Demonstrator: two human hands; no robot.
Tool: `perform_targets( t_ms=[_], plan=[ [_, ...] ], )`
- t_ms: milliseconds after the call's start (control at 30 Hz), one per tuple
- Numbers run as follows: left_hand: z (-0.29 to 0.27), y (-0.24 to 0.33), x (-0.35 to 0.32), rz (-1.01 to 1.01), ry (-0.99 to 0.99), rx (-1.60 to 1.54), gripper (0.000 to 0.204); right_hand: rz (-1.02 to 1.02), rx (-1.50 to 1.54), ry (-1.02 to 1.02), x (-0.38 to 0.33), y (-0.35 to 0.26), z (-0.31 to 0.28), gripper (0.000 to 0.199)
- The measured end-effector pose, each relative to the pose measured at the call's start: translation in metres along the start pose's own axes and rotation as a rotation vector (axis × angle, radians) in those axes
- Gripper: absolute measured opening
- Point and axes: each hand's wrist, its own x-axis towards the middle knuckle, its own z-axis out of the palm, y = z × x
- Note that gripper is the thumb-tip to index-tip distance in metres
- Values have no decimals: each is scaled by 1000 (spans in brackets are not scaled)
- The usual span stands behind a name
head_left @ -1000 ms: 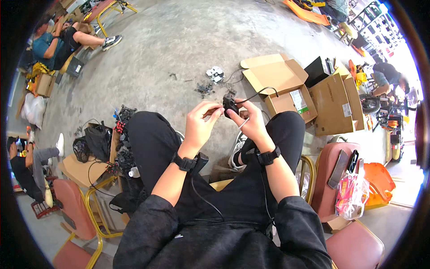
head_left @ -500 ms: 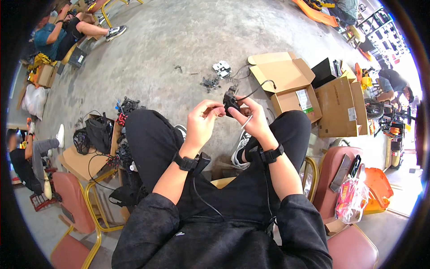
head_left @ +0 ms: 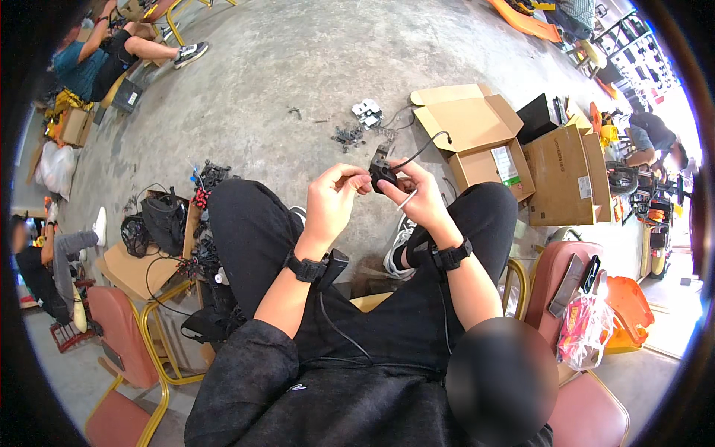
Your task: The person holds a black plastic component and uses wire cutters to trim a thin white wire, then uses an allen key to loosen or tighten a screw on the component before handling a small connector.
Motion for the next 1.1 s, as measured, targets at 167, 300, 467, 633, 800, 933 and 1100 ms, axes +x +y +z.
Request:
perform_targets(
  t_ms=[167, 300, 467, 633, 800, 933, 1100],
  plan=[
    [3, 1, -2, 232, -26, 259, 5, -16, 18, -20, -1, -4, 0, 36],
    [3, 4, -3, 188, 12, 270, 6, 35, 130, -42, -1, -6, -1, 36],
    [5, 0, 2, 143, 77, 162, 25, 53, 193, -57, -3, -6, -1, 40],
    [-3, -16, 4, -287, -96, -330, 33, 84, 225, -40, -4, -11, 1, 38],
    [3, -15, 0, -399, -200, -782, 25, 114, 373, -60, -13, -25, -2, 31],
    [9, -20, 14, -346, -290, -833, 23, -9, 573, 30, -22, -33, -15, 34],
    [2, -148, 51, -366, 57, -15, 17, -141, 883, 204, -27, -19, -42, 46]
  ],
)
